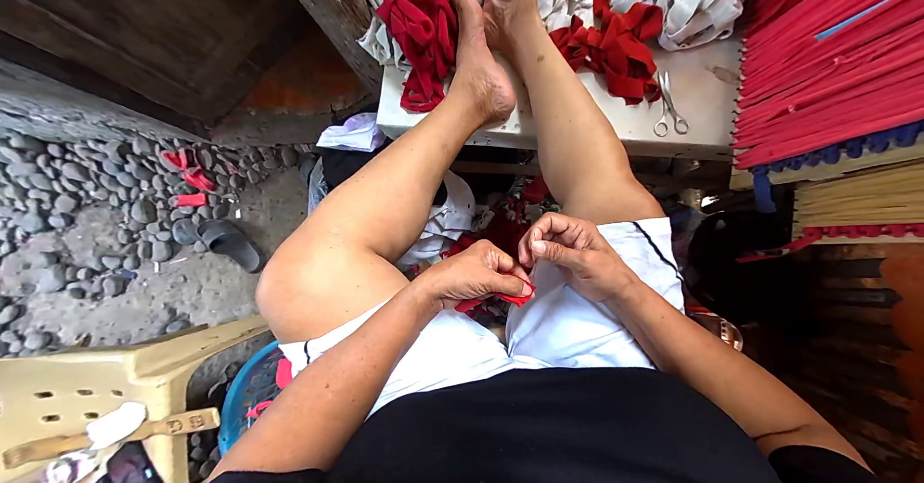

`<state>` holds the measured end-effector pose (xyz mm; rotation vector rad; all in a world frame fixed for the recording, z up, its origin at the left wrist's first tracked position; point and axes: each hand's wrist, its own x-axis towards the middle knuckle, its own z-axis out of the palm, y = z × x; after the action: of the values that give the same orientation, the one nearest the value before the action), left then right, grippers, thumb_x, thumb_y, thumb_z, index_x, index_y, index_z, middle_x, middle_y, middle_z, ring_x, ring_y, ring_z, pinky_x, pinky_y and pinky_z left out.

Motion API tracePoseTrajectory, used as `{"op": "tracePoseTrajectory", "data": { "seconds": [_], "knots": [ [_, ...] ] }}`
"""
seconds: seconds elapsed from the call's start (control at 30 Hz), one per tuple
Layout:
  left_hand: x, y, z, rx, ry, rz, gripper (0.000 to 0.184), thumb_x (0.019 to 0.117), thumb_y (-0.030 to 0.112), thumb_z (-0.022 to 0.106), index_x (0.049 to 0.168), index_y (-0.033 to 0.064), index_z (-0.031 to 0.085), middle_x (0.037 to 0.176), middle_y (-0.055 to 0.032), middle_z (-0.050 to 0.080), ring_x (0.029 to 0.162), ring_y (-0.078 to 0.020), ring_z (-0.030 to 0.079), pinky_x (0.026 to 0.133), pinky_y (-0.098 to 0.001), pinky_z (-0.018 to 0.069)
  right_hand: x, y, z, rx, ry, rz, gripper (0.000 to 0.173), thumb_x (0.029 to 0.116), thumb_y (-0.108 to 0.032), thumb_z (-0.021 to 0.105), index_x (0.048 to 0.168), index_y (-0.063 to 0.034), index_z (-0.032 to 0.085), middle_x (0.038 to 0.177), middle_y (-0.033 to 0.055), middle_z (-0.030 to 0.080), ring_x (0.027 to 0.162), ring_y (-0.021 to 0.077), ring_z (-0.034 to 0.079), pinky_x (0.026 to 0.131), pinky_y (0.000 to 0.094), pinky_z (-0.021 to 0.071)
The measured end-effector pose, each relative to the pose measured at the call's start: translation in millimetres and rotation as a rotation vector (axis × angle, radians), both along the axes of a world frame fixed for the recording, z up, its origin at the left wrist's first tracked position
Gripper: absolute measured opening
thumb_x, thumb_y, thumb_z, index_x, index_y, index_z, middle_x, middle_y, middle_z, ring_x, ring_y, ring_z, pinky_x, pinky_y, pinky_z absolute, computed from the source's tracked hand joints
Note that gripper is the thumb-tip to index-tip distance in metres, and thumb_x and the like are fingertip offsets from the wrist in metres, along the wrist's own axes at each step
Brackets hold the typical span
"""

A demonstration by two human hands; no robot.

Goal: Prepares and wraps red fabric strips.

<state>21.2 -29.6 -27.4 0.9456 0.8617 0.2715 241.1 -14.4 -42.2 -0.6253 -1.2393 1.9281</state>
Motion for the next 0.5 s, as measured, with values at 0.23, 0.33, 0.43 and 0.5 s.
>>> {"op": "tracePoseTrajectory", "data": {
  "seconds": [0.23,0.33,0.43,0.5],
  "knots": [
    [7.6,-2.4,-4.1,0.027,0.049,-0.009,0.01,0.0895,0.001,0.074,0.08,0.0048,0.074,0.066,0.0016,0.067,0.051,0.0011,0.053,0.048,-0.0147,0.0426,-0.9,-1.9,5.3,-0.157,0.141,0.016,0.01,0.1019,-0.011,0.054,0.1,-0.0107,0.063,0.077,0.0056,0.066,0.068,0.0117,0.066,0.066,0.0267,0.0573],
    [10.1,-2.1,-5.3,0.102,0.11,0.001,0.006,0.0893,0.001,0.074,0.086,0.0054,0.077,0.079,0.0021,0.073,0.066,0.0008,0.063,0.06,-0.016,0.0514,-3.7,-5.1,5.7,-0.195,0.182,0.025,0.008,0.1013,-0.01,0.056,0.1,-0.0115,0.063,0.072,0.0043,0.062,0.061,0.0119,0.064,0.061,0.028,0.0573],
    [11.2,-0.4,-10.8,0.283,0.278,0.01,0.006,0.0888,0.007,0.078,0.083,0.0063,0.077,0.075,0.0007,0.072,0.067,-0.0022,0.063,0.065,-0.0228,0.0528,-12.4,-15.7,8.2,-0.056,0.055,-0.006,0.006,0.0996,-0.009,0.058,0.097,-0.0099,0.063,0.067,0.0009,0.058,0.056,0.0066,0.054,0.054,0.0226,0.0459],
    [11.3,0.6,-12.8,0.399,0.347,0.041,0.019,0.0868,0.006,0.077,0.07,0.0085,0.069,0.062,0.0015,0.063,0.056,-0.0042,0.056,0.054,-0.0264,0.0467,-17.5,-22.8,13.8,0.147,-0.086,-0.013,0.008,0.0981,-0.002,0.057,0.095,-0.0031,0.064,0.068,0.0007,0.06,0.06,0.0056,0.055,0.057,0.0223,0.0473]
  ]
}}
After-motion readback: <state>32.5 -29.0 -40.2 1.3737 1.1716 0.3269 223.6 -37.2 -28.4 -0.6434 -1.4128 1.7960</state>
